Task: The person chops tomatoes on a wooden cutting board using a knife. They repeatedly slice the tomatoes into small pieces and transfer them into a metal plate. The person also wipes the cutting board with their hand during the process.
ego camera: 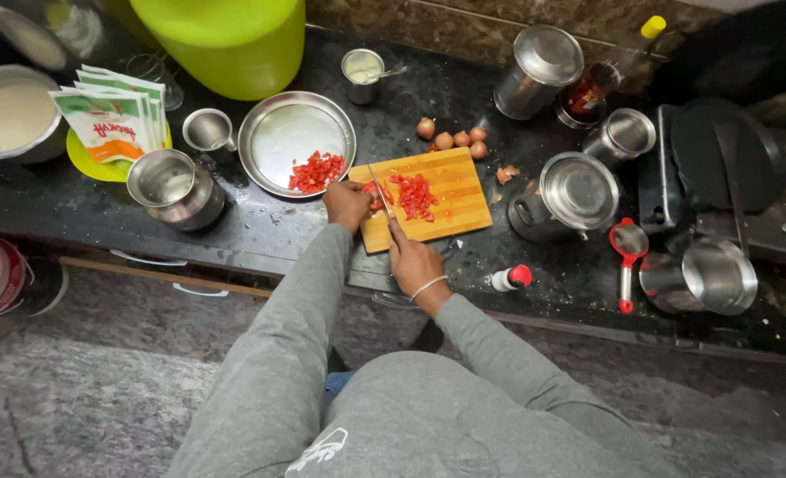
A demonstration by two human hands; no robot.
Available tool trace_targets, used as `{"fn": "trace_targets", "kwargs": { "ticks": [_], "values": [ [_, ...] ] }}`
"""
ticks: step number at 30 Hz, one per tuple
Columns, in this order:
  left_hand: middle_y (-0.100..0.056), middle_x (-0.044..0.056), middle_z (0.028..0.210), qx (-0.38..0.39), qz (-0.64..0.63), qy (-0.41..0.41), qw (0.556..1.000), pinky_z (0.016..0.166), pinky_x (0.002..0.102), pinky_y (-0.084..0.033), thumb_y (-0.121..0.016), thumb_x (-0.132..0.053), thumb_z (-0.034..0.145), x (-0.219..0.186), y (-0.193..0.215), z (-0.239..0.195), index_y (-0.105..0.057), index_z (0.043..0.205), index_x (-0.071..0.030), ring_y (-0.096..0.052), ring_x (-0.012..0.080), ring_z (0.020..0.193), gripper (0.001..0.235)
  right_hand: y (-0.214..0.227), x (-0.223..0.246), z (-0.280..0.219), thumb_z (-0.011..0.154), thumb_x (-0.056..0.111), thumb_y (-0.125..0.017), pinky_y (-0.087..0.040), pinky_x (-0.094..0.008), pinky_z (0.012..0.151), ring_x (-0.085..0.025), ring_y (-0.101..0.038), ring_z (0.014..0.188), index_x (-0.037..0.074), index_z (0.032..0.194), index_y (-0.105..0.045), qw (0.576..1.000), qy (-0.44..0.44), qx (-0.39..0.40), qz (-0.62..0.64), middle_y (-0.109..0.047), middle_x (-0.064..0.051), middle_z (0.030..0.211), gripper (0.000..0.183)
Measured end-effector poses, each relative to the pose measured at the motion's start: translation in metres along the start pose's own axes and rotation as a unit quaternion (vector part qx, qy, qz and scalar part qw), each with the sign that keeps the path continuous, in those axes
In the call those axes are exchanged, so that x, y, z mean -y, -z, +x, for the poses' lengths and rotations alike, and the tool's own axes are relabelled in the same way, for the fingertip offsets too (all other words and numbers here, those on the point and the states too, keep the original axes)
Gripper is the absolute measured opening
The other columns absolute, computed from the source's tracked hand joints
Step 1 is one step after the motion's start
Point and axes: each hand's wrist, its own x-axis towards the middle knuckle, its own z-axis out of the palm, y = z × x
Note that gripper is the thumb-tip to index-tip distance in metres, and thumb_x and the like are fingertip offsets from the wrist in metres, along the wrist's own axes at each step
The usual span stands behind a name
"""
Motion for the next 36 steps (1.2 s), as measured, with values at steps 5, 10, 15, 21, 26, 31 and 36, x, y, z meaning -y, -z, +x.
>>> {"fn": "trace_targets", "kwargs": {
  "ticks": [5,10,15,21,26,31,36],
  "values": [
    [-0.077,0.015,0.074,0.0,-0.002,0.011,1.0,0.061,0.032,-0.06,-0.085,-0.012,0.072,-0.006,0.001,-0.002,-0.081,0.091,0.002,-0.075,0.0186,0.061,0.023,-0.025,-0.008,0.007,0.101,0.027,-0.053,-0.055,-0.056,0.059,-0.041,-0.069,0.063,0.022,0.155,-0.044,0.996,-0.001,0.006,-0.094,-0.068,-0.019,0.072,0.056],
    [-0.077,0.016,0.074,0.013,-0.022,0.043,0.999,0.058,0.033,-0.062,-0.079,-0.008,0.074,-0.014,0.002,-0.005,-0.08,0.092,0.003,-0.075,0.0195,0.06,0.021,-0.052,-0.017,0.03,0.099,0.027,-0.053,-0.055,-0.056,0.057,-0.041,-0.069,0.062,0.022,0.155,-0.044,0.992,0.008,0.009,-0.124,-0.069,-0.019,0.073,0.057],
    [-0.077,0.017,0.073,-0.004,-0.015,0.034,0.999,0.059,0.033,-0.059,-0.083,-0.012,0.074,-0.02,0.003,-0.009,-0.08,0.09,0.004,-0.075,0.0206,0.061,0.023,-0.055,-0.018,0.061,0.1,0.026,-0.05,-0.055,-0.056,0.057,-0.042,-0.07,0.062,0.023,0.158,-0.039,0.992,0.004,0.05,-0.118,-0.069,-0.021,0.072,0.059],
    [-0.077,0.018,0.076,-0.02,-0.005,0.059,0.998,0.056,0.033,-0.06,-0.084,-0.01,0.072,-0.017,-0.002,-0.005,-0.079,0.097,0.002,-0.076,0.0209,0.061,0.029,-0.042,-0.019,0.042,0.102,0.029,-0.049,-0.054,-0.059,0.062,-0.046,-0.067,0.065,0.019,0.157,-0.041,0.996,-0.026,0.061,-0.064,-0.069,-0.025,0.072,0.056],
    [-0.075,0.017,0.072,-0.001,-0.108,0.101,0.989,0.05,0.033,-0.058,-0.085,-0.003,0.072,-0.018,0.003,-0.005,-0.076,0.085,0.008,-0.073,0.022,0.056,0.019,-0.009,-0.016,-0.022,0.099,0.027,-0.052,-0.053,-0.059,0.064,-0.047,-0.068,0.065,0.018,0.155,-0.043,0.994,-0.021,0.083,-0.062,-0.07,-0.024,0.073,0.058],
    [-0.075,0.017,0.072,0.028,-0.146,0.113,0.982,0.048,0.03,-0.06,-0.076,0.003,0.076,-0.014,0.004,-0.004,-0.076,0.089,0.011,-0.074,0.0199,0.053,0.015,0.032,-0.005,-0.048,0.096,0.028,-0.058,-0.053,-0.058,0.064,-0.045,-0.068,0.067,0.022,0.151,-0.048,0.994,-0.044,0.081,-0.05,-0.07,-0.022,0.074,0.056],
    [-0.076,0.018,0.073,0.006,-0.109,0.091,0.99,0.049,0.03,-0.06,-0.077,0.0,0.079,-0.012,0.0,-0.005,-0.078,0.094,0.01,-0.074,0.0199,0.055,0.018,0.038,0.003,-0.035,0.097,0.028,-0.058,-0.052,-0.058,0.063,-0.045,-0.067,0.066,0.023,0.152,-0.049,0.999,-0.04,0.018,0.001,-0.07,-0.022,0.074,0.056]
  ]
}}
